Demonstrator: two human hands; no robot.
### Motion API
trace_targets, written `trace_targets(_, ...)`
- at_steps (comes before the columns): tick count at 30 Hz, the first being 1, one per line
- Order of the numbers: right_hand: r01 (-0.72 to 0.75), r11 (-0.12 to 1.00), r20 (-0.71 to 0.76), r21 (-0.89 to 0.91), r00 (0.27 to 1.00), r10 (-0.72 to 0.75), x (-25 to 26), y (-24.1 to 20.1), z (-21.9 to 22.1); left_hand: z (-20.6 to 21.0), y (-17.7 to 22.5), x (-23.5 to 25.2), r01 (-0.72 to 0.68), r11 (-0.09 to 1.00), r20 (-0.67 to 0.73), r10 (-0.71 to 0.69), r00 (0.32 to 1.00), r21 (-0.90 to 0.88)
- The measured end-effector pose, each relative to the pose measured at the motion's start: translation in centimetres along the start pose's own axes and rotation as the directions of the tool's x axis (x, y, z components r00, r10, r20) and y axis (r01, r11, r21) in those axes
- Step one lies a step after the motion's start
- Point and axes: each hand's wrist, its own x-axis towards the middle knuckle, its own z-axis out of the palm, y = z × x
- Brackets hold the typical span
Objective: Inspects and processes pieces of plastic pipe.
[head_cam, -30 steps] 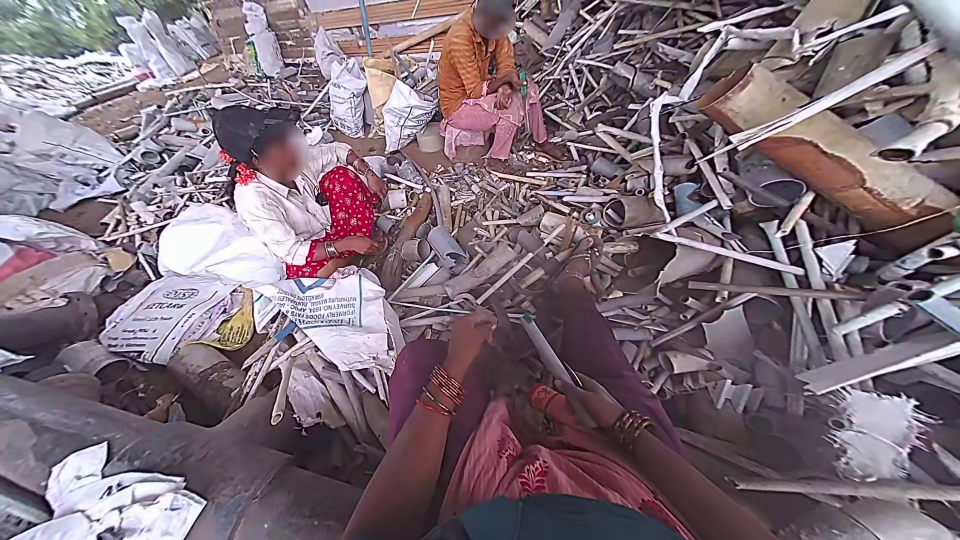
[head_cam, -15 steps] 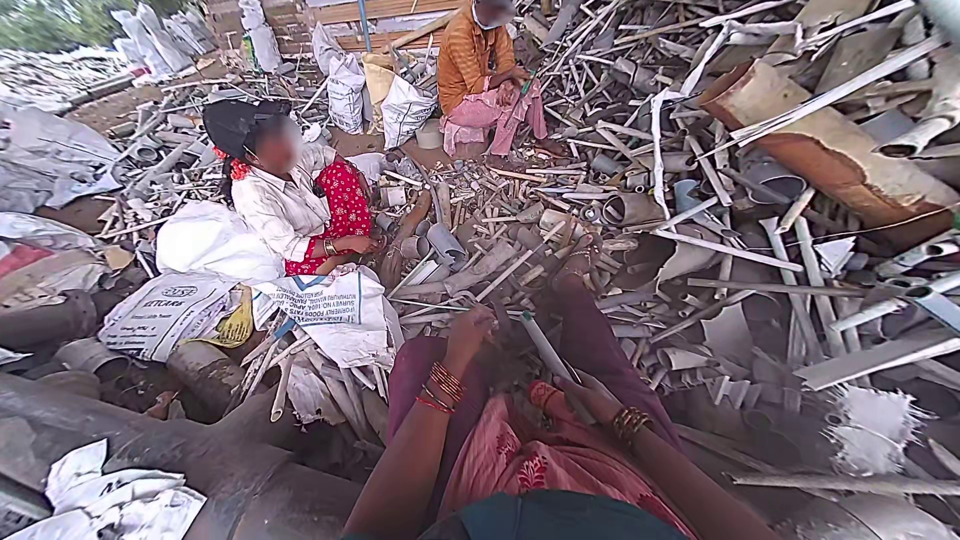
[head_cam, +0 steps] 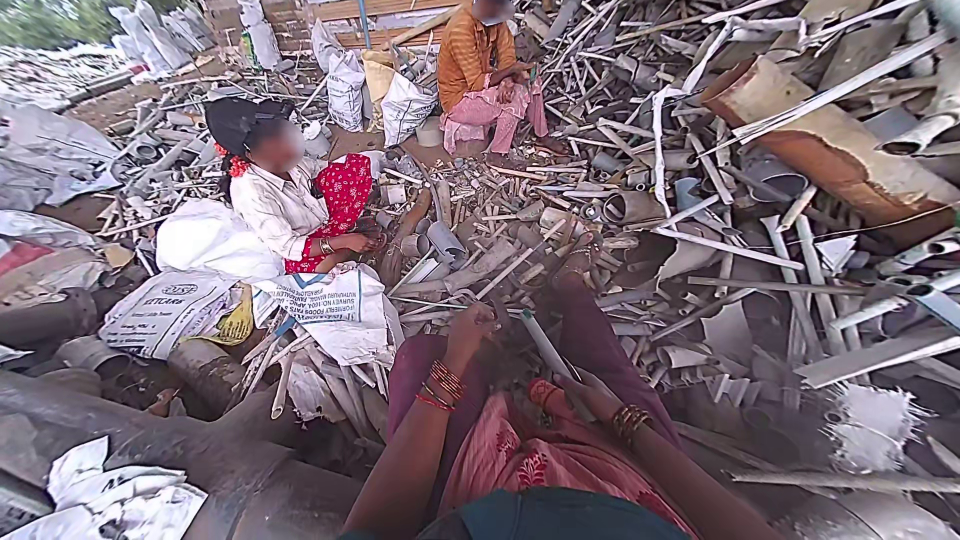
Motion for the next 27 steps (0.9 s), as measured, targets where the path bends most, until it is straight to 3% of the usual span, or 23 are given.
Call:
trace_targets(20,0.0,1.0,0.007,0.022,1.0,0.0,0.03,0.1,-0.04,0.24,0.4,-0.24,0.053,0.991,0.008,-0.052,0.999,-0.124)
trace_targets(27,0.008,1.0,0.004,0.014,1.0,-0.008,0.1,0.14,0.02,0.07,0.48,-0.12,0.041,0.999,0.022,-0.041,0.999,-0.01)
